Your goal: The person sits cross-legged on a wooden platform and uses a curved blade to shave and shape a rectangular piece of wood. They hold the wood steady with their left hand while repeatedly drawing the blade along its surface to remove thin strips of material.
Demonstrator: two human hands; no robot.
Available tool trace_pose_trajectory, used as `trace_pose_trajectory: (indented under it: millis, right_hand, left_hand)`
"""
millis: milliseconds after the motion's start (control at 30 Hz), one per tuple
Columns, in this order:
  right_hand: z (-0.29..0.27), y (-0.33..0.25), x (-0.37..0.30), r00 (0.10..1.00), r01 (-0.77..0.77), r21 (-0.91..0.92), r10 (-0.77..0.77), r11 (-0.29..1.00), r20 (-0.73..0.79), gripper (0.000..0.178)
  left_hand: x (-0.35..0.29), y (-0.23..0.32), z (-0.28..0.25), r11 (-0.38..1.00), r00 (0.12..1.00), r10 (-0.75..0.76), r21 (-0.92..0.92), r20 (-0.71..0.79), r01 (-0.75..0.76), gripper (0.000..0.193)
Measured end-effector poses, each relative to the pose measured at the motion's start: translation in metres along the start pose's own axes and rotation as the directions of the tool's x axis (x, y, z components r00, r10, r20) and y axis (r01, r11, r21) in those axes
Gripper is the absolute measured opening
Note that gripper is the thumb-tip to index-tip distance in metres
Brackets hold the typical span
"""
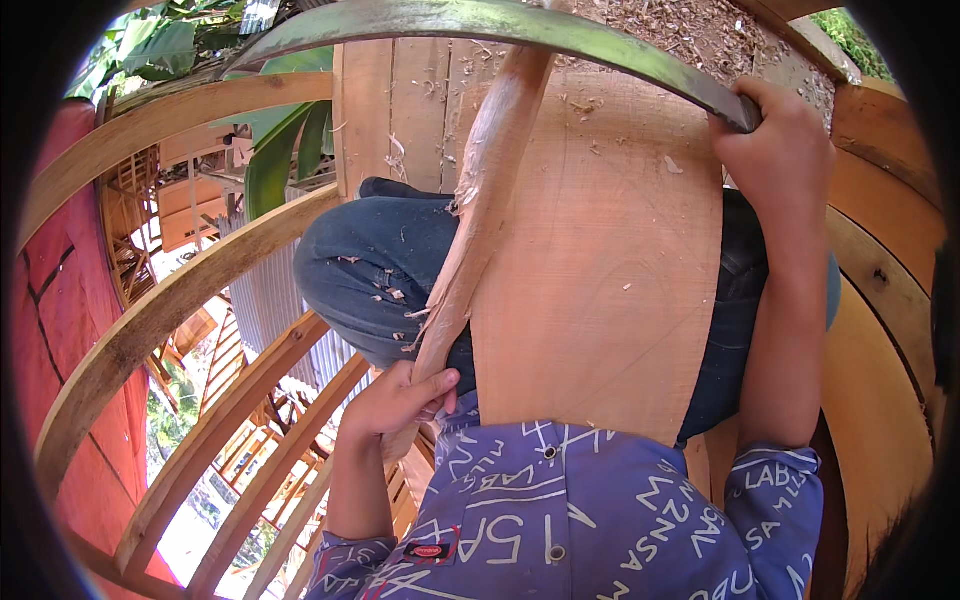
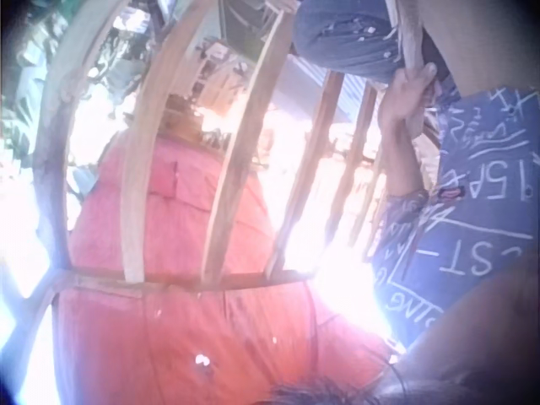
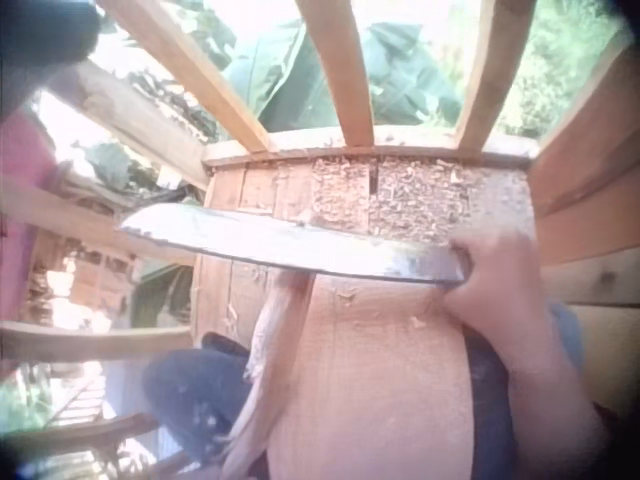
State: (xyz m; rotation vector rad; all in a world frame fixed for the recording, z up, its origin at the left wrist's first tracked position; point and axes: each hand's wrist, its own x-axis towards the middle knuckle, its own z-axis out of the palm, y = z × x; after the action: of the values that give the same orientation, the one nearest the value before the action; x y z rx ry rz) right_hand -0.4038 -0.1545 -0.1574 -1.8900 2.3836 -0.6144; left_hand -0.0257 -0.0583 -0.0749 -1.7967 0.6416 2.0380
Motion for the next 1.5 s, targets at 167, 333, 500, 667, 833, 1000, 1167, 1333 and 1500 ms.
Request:
trace_pose_trajectory:
  millis: [167, 333, 500, 667, 833, 1000, 1167, 1333, 1500]
  right_hand:
    - [-0.004, -0.031, -0.021, 0.985, 0.091, 0.083, -0.102, 0.992, 0.140, 0.010]
    - [0.010, -0.013, -0.008, 0.995, 0.102, 0.017, -0.101, 0.995, -0.018, 0.011]
    - [-0.004, 0.019, 0.005, 0.915, -0.365, -0.063, 0.371, 0.929, 0.157, 0.027]
    - [-0.013, -0.008, -0.015, 0.982, -0.142, 0.128, 0.123, 0.982, 0.141, 0.022]
    - [-0.001, -0.027, -0.033, 0.976, 0.178, 0.188, -0.198, 0.966, 0.094, 0.010]
    - [-0.001, -0.002, -0.014, 0.996, 0.023, 0.100, -0.032, 0.995, 0.085, 0.018]
    - [-0.009, 0.009, -0.006, 0.963, -0.243, 0.115, 0.225, 0.963, 0.148, 0.024]
    - [-0.016, -0.027, -0.026, 0.980, -0.001, 0.230, -0.045, 0.973, 0.192, 0.019]
    - [0.006, -0.030, -0.020, 0.983, 0.142, 0.144, -0.156, 0.979, 0.093, 0.018]
  left_hand:
    - [-0.001, -0.003, 0.000, 0.999, 0.998, 0.017, -0.041, 0.055, -0.014, 0.045]
    - [0.000, -0.004, 0.002, 0.995, 0.998, 0.054, -0.085, 0.036, -0.051, 0.045]
    - [0.005, -0.009, 0.001, 0.996, 0.996, 0.075, -0.049, 0.042, -0.073, 0.046]
    - [0.004, -0.007, 0.001, 0.994, 0.995, 0.077, -0.083, 0.062, -0.072, 0.045]
    - [0.004, -0.006, 0.011, 0.991, 0.996, 0.085, -0.103, -0.037, -0.089, 0.046]
    - [0.002, -0.008, 0.024, 0.985, 0.975, 0.148, -0.065, -0.167, -0.160, 0.046]
    - [0.003, -0.007, 0.021, 0.985, 0.979, 0.144, -0.070, -0.147, -0.155, 0.045]
    - [0.004, -0.006, 0.022, 0.985, 0.976, 0.147, -0.072, -0.158, -0.160, 0.045]
    - [-0.002, -0.005, 0.031, 0.987, 0.966, 0.117, -0.081, -0.231, -0.139, 0.045]
